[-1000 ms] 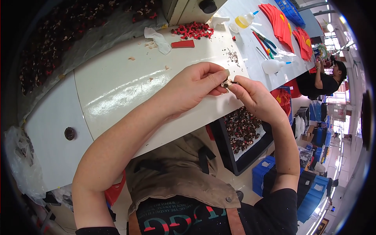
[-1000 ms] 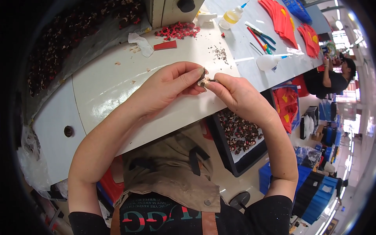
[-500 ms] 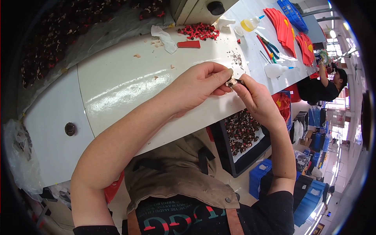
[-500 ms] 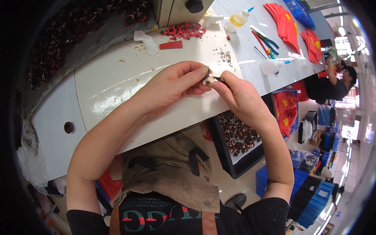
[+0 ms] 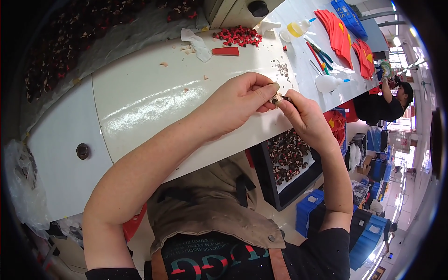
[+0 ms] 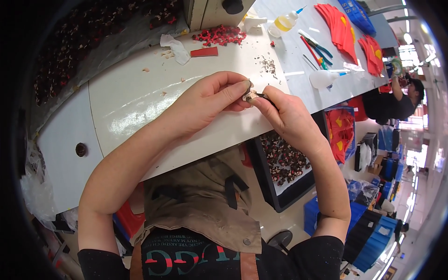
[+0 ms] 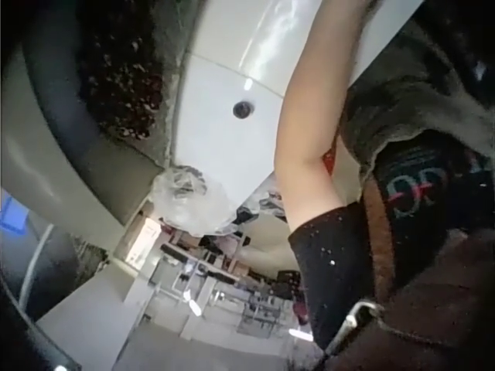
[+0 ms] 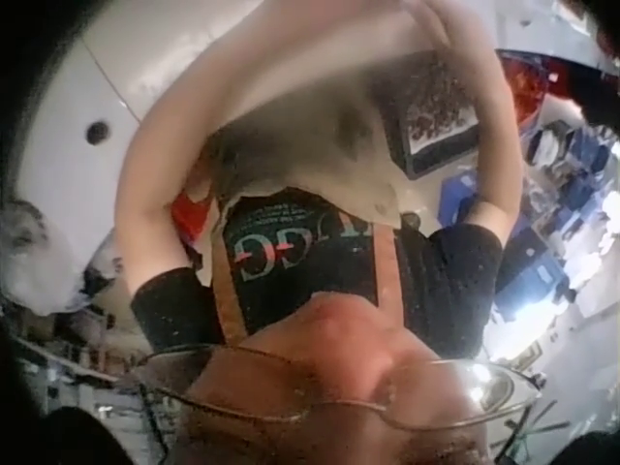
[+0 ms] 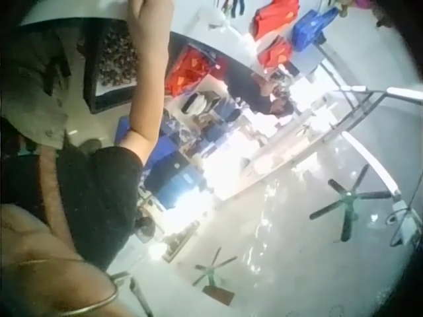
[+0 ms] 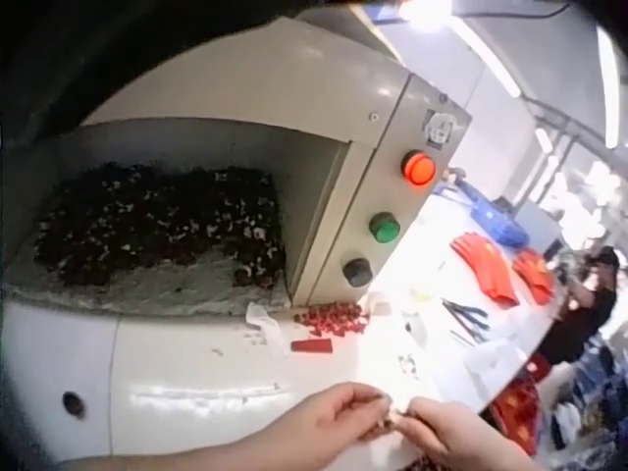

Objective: Assembling small plastic toy figurines at a factory workbench by snapping parts together.

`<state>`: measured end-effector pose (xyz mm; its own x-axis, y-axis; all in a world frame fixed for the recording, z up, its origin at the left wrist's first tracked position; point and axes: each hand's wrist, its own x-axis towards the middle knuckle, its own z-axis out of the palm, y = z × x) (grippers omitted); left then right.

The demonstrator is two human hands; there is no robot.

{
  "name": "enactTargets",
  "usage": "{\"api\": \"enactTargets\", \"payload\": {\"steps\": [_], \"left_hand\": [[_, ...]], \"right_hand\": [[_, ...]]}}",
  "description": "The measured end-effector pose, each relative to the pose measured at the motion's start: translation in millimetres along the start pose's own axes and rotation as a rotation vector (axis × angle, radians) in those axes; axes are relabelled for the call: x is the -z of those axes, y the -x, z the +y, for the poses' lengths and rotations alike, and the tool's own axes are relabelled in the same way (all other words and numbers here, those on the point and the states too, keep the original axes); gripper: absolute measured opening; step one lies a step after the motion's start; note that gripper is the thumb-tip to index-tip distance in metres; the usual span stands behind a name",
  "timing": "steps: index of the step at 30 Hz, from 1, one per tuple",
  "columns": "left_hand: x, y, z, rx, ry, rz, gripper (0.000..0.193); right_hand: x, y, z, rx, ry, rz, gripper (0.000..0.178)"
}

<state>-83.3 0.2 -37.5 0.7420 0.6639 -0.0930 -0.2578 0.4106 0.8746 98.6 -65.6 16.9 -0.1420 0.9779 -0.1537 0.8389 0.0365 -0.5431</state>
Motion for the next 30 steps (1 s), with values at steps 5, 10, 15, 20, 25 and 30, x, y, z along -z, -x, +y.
{"api": "enactTargets", "payload": {"steps": [5, 10, 15, 20, 25, 30], "left_hand": [[0.6, 0.9, 4.6, 0.021, -0.005, 0.006, 0.035], [-3.4, -4.6, 7.9, 0.038, 0.047, 0.007, 0.038], [-15.4, -9.4, 13.0, 0.036, 0.112, 0.049, 0.04], [-23.7, -19.9, 18.7, 0.028, 0.09, 0.012, 0.041], [-31.8, -26.7, 17.0, 0.005, 0.037, 0.022, 0.04], [-33.8, -31.8, 9.8, -0.017, 0.008, 0.025, 0.04]], "right_hand": [[-0.3, -2.7, 0.4, 0.004, 0.013, 0.016, 0.021], [12.0, -2.9, -3.1, -0.038, 0.024, -0.025, 0.022], [17.8, 0.4, 6.2, -0.047, -0.125, 0.101, 0.023], [27.0, 8.7, 4.6, -0.037, -0.191, 0.122, 0.024], [29.8, 11.0, 10.8, -0.033, -0.226, 0.142, 0.025], [29.3, 10.1, 20.6, -0.106, -0.137, 0.084, 0.024]]}}
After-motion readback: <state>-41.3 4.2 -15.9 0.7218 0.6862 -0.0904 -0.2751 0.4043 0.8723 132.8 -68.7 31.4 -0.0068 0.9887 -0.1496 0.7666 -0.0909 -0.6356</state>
